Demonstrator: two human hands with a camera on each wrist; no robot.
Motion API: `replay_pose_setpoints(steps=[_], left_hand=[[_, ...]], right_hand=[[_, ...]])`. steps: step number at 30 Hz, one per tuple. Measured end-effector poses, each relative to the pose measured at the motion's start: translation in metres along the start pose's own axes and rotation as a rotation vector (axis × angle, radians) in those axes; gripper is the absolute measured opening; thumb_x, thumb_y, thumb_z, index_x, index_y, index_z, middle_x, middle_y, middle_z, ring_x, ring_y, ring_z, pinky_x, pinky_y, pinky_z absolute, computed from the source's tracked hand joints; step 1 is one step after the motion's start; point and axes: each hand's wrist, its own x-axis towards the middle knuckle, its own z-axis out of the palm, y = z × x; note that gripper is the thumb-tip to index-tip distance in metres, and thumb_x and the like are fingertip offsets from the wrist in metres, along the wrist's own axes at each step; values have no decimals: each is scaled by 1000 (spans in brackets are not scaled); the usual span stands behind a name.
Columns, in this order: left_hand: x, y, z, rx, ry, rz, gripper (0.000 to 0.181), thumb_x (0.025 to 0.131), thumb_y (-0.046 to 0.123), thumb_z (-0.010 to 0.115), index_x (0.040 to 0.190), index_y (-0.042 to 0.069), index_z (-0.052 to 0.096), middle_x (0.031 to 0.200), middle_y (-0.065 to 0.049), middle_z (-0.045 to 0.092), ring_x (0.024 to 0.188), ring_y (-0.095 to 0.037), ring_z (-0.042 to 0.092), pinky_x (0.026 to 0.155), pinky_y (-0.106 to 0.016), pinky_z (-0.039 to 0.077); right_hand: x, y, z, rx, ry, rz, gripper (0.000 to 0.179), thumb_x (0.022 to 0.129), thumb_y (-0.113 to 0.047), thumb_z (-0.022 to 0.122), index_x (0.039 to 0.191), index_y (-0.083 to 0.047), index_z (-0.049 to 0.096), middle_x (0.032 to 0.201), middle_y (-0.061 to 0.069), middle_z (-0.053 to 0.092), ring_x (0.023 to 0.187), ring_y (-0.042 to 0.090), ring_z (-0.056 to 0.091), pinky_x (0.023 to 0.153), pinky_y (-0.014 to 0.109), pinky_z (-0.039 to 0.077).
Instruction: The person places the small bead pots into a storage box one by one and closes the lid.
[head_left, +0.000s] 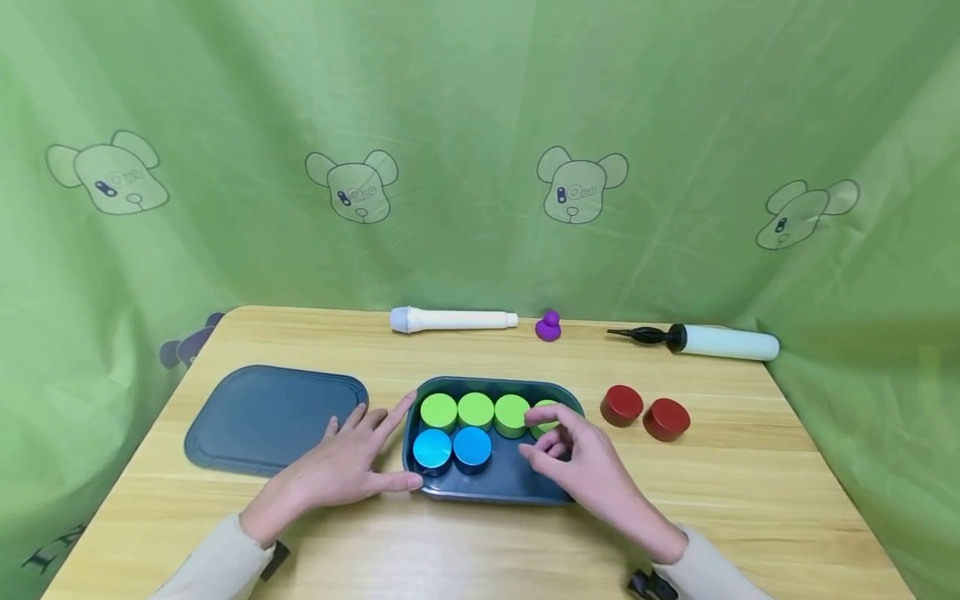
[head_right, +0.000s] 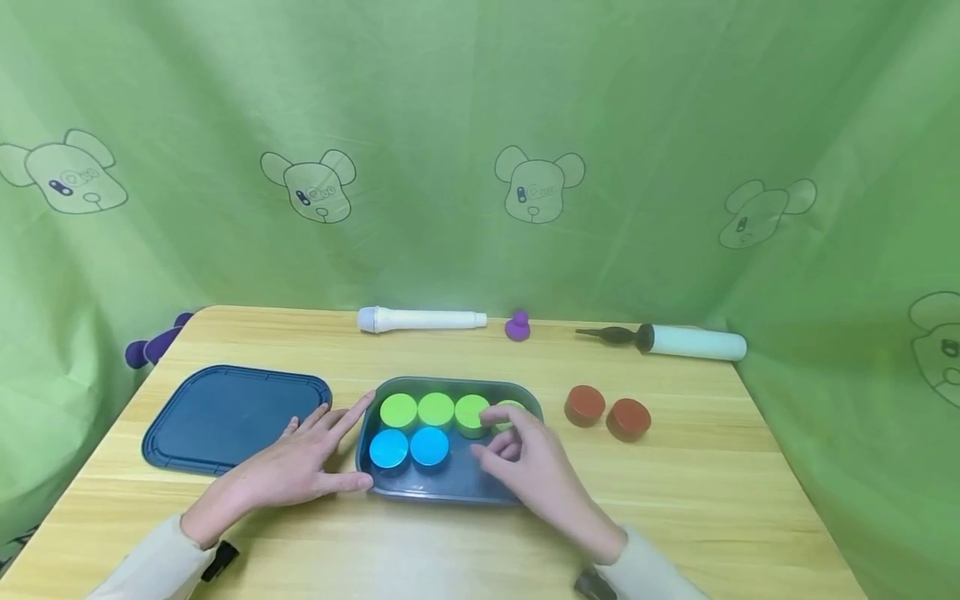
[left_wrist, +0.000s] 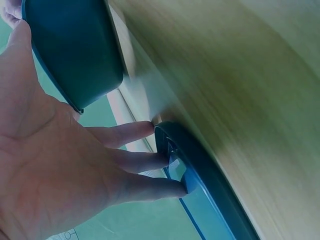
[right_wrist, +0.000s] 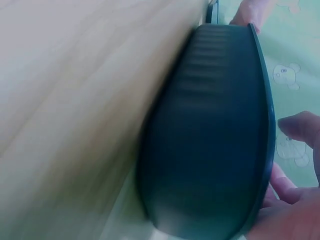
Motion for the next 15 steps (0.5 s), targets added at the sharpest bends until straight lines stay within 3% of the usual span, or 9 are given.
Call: replay_pose_setpoints(steps=[9,15], left_hand=[[-1,-1,2,-7,3,-9,110,96,75,69,178,37,6,164,-25,44,155,-64,22,111,-90,14],[0,-1,2,-5,2,-6,109,96,76,67,177,38,6,164,-26,44,155,-64,22,112,-90,14]], right_hand=[[-9,14,-24,74,123,-45,31,98,-13,85,124,-4,72,93,10,70,79,21,66,69,24,55],[-16,23,-40,107,213,-100,27,101,-9,81,125,-1,71,101,10,70,81,20,65,70,21,54]])
